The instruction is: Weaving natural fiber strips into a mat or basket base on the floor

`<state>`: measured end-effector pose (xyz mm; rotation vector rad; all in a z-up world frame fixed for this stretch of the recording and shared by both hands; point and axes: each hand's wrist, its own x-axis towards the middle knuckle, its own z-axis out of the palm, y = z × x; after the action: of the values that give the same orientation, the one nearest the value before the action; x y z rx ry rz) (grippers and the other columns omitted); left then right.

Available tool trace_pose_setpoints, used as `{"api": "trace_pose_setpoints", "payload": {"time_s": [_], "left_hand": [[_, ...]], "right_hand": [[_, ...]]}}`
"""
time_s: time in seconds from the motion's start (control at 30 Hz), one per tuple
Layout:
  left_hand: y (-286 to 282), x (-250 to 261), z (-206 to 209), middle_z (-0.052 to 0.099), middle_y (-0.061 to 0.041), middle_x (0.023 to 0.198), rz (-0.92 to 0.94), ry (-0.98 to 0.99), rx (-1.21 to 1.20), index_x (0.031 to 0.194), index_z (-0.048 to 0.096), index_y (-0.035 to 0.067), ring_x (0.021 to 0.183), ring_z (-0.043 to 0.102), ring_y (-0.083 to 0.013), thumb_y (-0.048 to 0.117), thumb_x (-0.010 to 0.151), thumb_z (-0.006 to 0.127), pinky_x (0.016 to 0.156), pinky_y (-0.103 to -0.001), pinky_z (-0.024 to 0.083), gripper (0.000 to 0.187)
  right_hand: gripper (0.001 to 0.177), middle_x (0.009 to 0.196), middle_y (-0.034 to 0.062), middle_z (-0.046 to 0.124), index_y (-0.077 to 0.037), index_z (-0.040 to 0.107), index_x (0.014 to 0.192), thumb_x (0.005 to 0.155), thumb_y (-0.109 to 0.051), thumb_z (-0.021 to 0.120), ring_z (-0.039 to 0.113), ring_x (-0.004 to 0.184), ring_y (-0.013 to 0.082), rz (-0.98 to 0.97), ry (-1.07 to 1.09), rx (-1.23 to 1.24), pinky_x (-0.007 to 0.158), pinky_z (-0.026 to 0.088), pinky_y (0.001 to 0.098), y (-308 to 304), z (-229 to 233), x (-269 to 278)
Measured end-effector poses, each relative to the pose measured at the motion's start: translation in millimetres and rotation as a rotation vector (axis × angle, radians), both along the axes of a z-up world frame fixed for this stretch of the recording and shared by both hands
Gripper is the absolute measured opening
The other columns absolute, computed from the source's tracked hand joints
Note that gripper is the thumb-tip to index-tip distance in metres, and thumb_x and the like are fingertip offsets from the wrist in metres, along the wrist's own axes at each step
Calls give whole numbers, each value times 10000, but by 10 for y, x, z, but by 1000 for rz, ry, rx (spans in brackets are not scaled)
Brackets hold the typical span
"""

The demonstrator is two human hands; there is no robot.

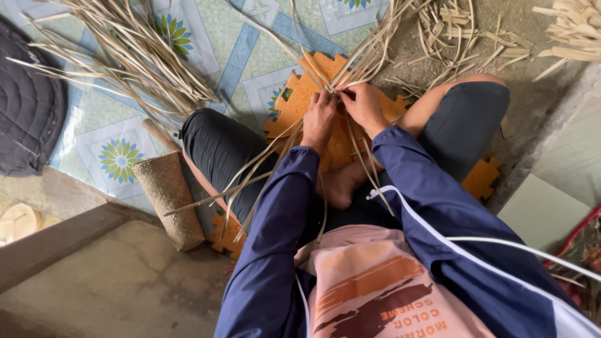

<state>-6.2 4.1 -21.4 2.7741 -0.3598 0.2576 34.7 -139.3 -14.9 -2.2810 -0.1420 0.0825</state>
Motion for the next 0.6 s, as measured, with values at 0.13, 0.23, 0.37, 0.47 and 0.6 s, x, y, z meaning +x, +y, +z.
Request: {"api": "trace_pose_setpoints", "payload": {"time_s": [0.13, 0.23, 0.37, 0.47, 0.6], "left_hand": [[23, 17, -42, 543, 56, 999, 33, 25, 64, 1233, 549, 213, 1071, 583, -126, 180, 906, 600, 748, -208, 618, 333], [52, 40, -33, 592, -17, 1040, 57, 190, -196, 1283, 467, 140, 1071, 608, -197, 146, 918, 605, 848, -323, 619, 391], [100, 97, -70, 596, 12, 1067, 92, 289, -309, 1274, 530, 211, 1068, 618, -221, 280, 808, 768, 878, -383, 619, 528], [107, 112, 223, 620, -94, 1066, 158, 390, -530, 1326, 477, 197, 1063, 644, -346, 212, 854, 732, 913, -497, 577, 536], [125, 133, 3, 626, -156, 1077, 155, 387, -757, 1147, 622, 154, 1017, 694, -404, 169, 887, 730, 859, -495, 596, 282]], "right_hand": [[128, 911, 187, 762, -65, 776, 997, 907, -81, 687, 721, 942, 417, 145, 31, -163, 805, 592, 535, 13, 96, -47], [100, 875, 182, 754, -61, 744, 949, 899, -78, 658, 728, 911, 395, 225, 9, -232, 794, 594, 506, 23, 71, -35], [155, 856, 213, 741, 6, 728, 862, 860, 15, 573, 714, 896, 451, 293, -38, -199, 787, 583, 518, 71, 240, 26], [193, 943, 237, 713, 51, 721, 867, 829, 40, 532, 694, 952, 465, 342, -17, -196, 835, 570, 516, 84, 274, 10], [233, 1057, 274, 674, 122, 714, 929, 818, 87, 512, 677, 999, 483, 369, 46, -195, 916, 558, 515, 73, 244, -20]]}}
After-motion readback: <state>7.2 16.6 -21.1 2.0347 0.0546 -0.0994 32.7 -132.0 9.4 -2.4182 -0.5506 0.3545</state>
